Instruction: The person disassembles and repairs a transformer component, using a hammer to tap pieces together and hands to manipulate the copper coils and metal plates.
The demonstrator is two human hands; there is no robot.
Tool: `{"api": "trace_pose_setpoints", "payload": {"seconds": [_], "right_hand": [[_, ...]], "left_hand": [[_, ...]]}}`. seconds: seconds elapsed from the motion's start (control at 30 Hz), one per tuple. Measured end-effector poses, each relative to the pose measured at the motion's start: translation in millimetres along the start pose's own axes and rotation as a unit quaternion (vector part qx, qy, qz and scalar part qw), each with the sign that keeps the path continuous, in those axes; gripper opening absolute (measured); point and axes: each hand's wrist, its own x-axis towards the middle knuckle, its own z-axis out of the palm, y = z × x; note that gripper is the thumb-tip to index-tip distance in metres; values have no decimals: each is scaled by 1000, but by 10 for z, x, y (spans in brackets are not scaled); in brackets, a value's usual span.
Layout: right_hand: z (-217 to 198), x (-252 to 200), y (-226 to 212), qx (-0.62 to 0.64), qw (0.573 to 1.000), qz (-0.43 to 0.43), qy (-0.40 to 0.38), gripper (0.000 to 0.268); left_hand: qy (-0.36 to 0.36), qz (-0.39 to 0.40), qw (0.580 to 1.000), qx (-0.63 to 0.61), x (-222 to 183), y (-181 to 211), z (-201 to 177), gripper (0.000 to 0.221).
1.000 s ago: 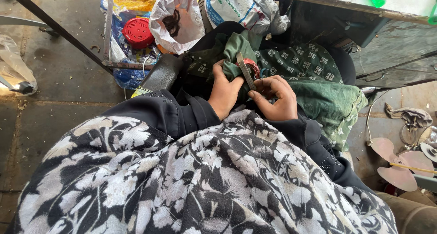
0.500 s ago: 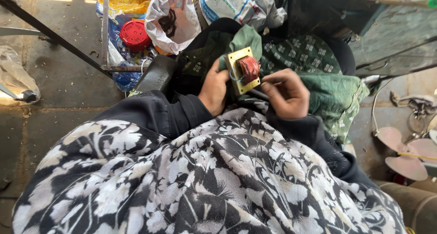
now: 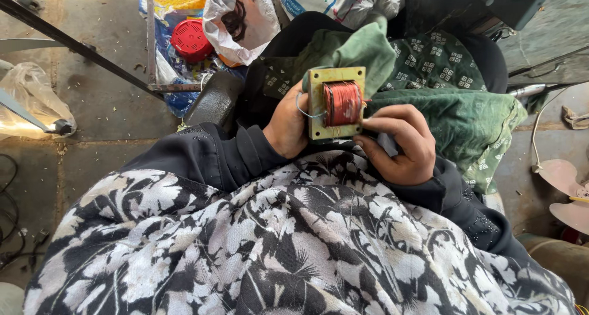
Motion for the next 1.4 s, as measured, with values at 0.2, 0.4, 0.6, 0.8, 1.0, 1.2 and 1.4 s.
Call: {"api": "trace_pose_setpoints", "payload": {"seconds": [0.2, 0.4, 0.6, 0.8, 1.0, 1.2, 1.4], "right_hand": [[21, 41, 21, -12, 998, -64, -3, 33], [20, 84, -3, -71, 988, -137, -11, 31], [11, 152, 63, -154, 948, -277, -18, 24], [141, 174, 152, -109, 970, -216, -21, 24], [232, 213, 126, -87, 984, -135, -73, 37], [277, 333, 19, -154, 971, -167, -73, 40], [371, 404, 18, -105, 986, -113, -59, 34]], "left_hand": [[0, -16, 1000, -2, -21, -7, 35, 40], [0, -15, 1000, -9, -37, -61, 18, 42], [36, -6, 999, 14, -27, -138, -18, 43], [78, 3, 996, 42, 18, -221, -95, 41], [144, -5, 987, 72, 71, -279, -144, 42], [184, -12, 981, 62, 95, -315, -189, 35], [207, 23, 976, 68, 112, -384, -258, 39]]}}
